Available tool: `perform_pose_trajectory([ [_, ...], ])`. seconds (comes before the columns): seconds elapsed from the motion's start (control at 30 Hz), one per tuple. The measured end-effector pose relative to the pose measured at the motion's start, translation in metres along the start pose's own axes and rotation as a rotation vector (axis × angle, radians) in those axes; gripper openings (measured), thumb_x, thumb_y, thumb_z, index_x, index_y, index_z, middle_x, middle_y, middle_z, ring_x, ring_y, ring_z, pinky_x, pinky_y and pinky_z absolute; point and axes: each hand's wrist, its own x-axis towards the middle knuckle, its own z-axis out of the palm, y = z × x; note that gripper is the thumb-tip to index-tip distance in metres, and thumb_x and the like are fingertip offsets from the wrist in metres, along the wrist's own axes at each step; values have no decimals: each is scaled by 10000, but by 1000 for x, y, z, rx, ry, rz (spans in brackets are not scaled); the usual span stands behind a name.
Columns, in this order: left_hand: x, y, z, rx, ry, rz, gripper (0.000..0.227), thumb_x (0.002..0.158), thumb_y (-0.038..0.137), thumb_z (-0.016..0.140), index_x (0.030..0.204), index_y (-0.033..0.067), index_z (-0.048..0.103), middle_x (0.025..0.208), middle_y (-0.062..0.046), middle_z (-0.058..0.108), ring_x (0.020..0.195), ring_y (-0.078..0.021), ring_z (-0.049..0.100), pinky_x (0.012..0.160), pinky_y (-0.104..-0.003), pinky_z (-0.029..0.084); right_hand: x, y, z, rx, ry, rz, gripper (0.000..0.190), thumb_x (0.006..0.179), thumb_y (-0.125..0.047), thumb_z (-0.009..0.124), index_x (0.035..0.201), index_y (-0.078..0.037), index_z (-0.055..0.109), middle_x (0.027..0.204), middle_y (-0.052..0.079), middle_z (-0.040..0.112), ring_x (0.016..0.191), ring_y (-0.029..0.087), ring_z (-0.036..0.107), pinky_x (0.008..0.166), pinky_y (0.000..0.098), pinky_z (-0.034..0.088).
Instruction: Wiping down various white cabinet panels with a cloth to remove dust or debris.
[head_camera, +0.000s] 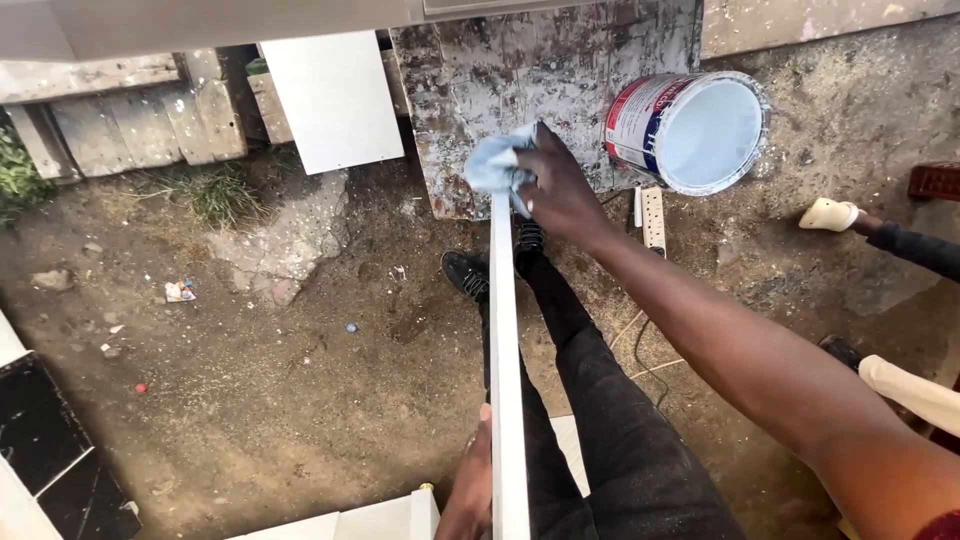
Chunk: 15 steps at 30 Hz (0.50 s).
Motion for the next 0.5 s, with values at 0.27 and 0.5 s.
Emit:
perform_pose_trajectory([
  [0.27,327,-205,-123,-467,-1905,89,848,772,671,734,1345,86,512,1179,-157,660,1143,-393,679,1072,-522,533,15,45,33,681,-35,211,630,1038,-146,512,1604,-34,258,1659,294,174,1526,462,218,1235,625,208],
  [0.5,348,-289,-175,-388,-1671,111,842,774,650,720,1359,79,520,1203,-164,665,1158,-391,676,1082,-518,526,52,159,87,1271,-240,253,535,931,-204,697,1449,-126,586,1347,198,660,1187,328,685,957,497,595],
])
